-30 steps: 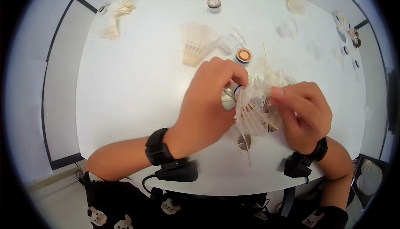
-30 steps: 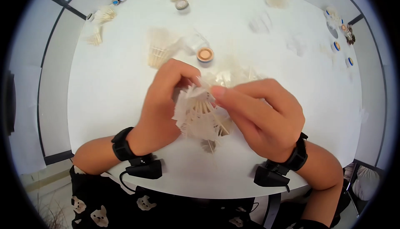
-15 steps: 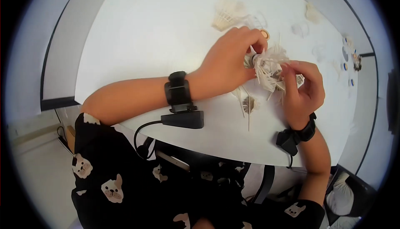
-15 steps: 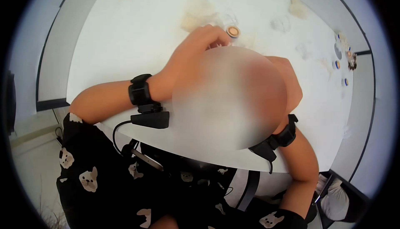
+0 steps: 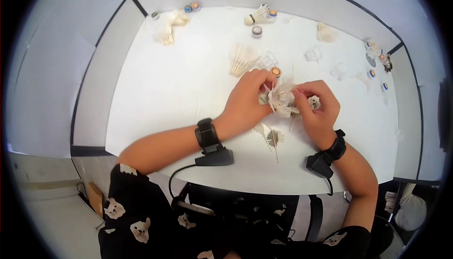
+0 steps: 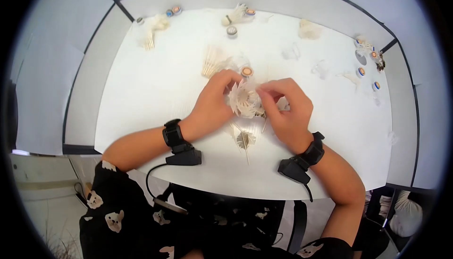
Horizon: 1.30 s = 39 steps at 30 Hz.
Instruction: The person is manually assembling shuttlecocks by inserting feathers into a base.
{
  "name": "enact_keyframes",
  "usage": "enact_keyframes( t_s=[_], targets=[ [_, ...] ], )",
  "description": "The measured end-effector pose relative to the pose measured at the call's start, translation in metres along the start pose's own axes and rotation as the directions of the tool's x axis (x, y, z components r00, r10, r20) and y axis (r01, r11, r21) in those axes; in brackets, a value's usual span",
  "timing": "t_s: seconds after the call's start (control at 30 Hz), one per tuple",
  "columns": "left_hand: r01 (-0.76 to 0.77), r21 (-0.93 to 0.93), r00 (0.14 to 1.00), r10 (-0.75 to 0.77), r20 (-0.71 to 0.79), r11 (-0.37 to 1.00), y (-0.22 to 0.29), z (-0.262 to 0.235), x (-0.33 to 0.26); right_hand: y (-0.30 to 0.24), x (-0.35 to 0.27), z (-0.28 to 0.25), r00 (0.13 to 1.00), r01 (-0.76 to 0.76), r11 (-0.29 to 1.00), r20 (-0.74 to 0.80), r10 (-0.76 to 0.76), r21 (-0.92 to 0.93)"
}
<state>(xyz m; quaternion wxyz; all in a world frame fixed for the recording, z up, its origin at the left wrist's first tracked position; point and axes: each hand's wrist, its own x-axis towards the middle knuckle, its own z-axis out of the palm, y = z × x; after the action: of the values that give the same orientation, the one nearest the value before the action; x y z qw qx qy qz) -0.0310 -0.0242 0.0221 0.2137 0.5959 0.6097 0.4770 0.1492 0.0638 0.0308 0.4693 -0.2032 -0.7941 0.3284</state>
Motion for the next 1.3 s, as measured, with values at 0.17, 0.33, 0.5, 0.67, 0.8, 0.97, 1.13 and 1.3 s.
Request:
enact_keyframes(
  t_s=[0.17,0.33,0.5,0.67,0.8,0.97,1.13,1.3],
  targets=[
    [0.024,-0.012,1.0,-0.024,0.005,1.0,-0.0002,0.0008,0.0003,-0.0011,-0.0001,-0.0018,1.0,0.002,1.0,0.025,-0.002,0.007],
    [0.059,0.014,0.996,-0.059,0.06,0.998,-0.0021,-0.0022,0.001,-0.0004,0.0014,-0.0017,0.999,0.025,0.999,0.032,-0.027,0.033],
    [0.049,-0.013,0.997,-0.048,0.063,0.999,-0.0049,0.0014,0.0003,0.0009,0.0019,-0.0006,0.999,0.037,0.998,0.007,-0.038,0.044],
    [0.089,-0.073,0.993,-0.083,0.086,0.993,-0.003,0.0006,-0.0001,-0.0026,0.004,0.0009,1.0,0.012,0.999,-0.006,-0.012,0.029],
    [0.037,-0.026,0.998,-0.036,0.046,0.999,-0.0032,0.0001,0.0001,-0.0026,0.0022,-0.0024,0.999,-0.016,1.0,0.039,0.015,0.023],
    [-0.03,-0.038,0.999,0.031,0.025,0.999,-0.0043,-0.0014,-0.0002,-0.0004,-0.0013,-0.0007,0.988,-0.147,0.988,0.062,0.144,0.053],
    [-0.007,-0.06,0.999,0.009,0.033,0.998,-0.0027,-0.0033,-0.0003,0.0012,-0.0011,0.0029,0.987,-0.159,0.98,0.034,0.156,0.12],
    [-0.004,-0.098,1.0,0.006,0.023,0.995,-0.004,-0.0015,-0.001,0.0015,-0.0038,0.0033,0.986,-0.164,0.976,0.006,0.165,0.14]
  ],
)
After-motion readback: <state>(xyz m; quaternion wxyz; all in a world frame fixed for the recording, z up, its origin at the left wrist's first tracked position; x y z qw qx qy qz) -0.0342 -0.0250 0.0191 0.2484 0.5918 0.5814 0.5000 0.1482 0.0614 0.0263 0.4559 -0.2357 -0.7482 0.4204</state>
